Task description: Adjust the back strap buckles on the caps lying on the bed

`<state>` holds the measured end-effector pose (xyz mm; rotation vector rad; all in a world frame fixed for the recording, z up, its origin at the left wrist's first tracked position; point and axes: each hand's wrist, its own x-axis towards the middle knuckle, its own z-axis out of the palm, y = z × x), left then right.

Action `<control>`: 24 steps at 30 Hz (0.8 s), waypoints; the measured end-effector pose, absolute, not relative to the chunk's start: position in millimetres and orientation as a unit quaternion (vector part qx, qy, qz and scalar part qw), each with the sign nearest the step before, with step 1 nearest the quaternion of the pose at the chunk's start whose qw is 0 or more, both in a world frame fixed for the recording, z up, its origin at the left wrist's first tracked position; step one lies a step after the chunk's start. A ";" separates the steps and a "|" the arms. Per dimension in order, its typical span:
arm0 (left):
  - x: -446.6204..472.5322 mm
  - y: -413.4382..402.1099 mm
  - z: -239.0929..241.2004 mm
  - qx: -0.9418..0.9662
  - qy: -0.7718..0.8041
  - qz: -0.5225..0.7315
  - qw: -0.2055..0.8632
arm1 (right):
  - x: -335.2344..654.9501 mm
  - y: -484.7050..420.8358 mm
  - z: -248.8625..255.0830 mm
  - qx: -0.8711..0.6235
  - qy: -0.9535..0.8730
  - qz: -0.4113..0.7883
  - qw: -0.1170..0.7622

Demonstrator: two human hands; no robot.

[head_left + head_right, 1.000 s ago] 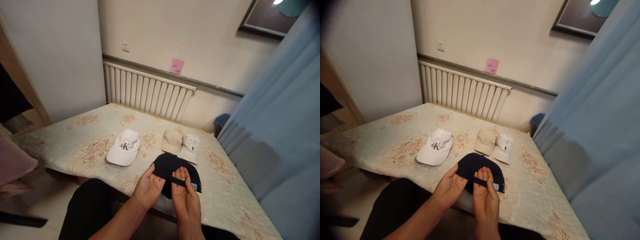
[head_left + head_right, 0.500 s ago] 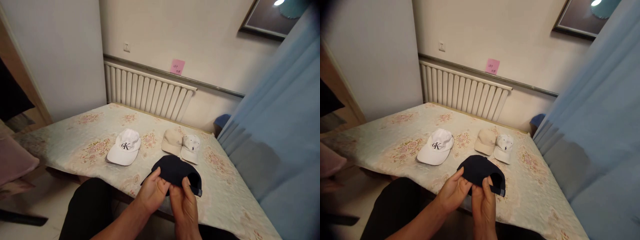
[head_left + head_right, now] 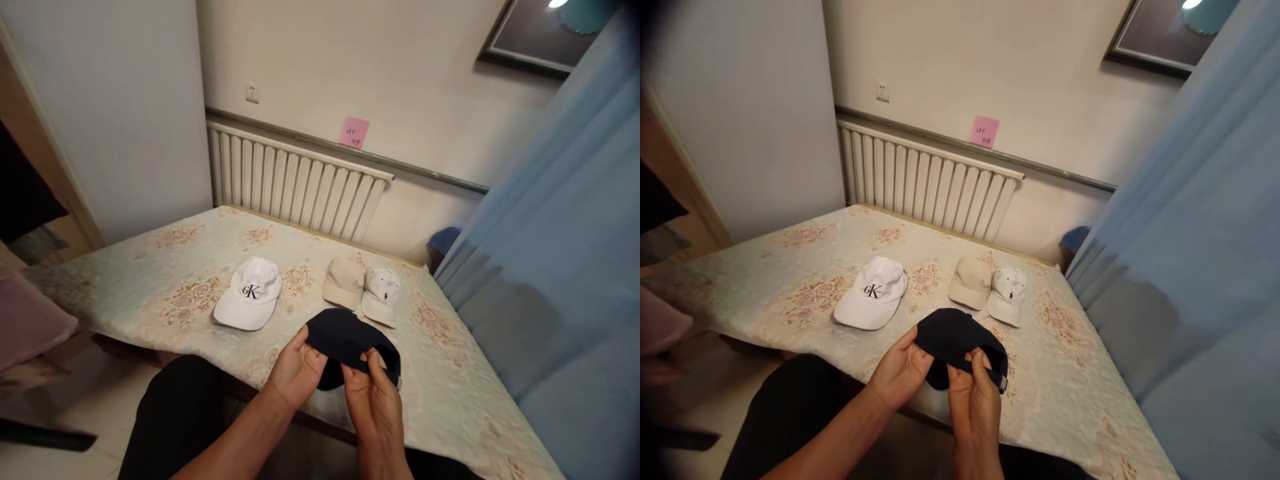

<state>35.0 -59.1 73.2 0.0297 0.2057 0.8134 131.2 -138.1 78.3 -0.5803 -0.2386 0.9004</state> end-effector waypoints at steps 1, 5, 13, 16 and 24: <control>35.2 -59.6 73.7 0.016 0.100 0.392 0.914 | 131.2 -137.7 78.3 -0.276 -0.114 0.427 0.853; 38.8 -67.0 77.6 0.030 0.094 0.393 0.914 | 124.7 -135.0 74.3 -0.276 -0.128 0.406 0.862; 42.5 -78.5 76.6 0.047 0.090 0.362 0.927 | 110.0 -130.8 62.1 -0.365 -0.077 0.409 0.833; 39.7 -71.7 74.0 0.034 0.096 0.378 0.920 | 113.9 -130.4 67.6 -0.305 -0.106 0.417 0.850; 32.2 -51.0 75.7 -0.012 0.143 0.420 0.896 | 124.9 -133.6 74.3 -0.275 -0.114 0.407 0.864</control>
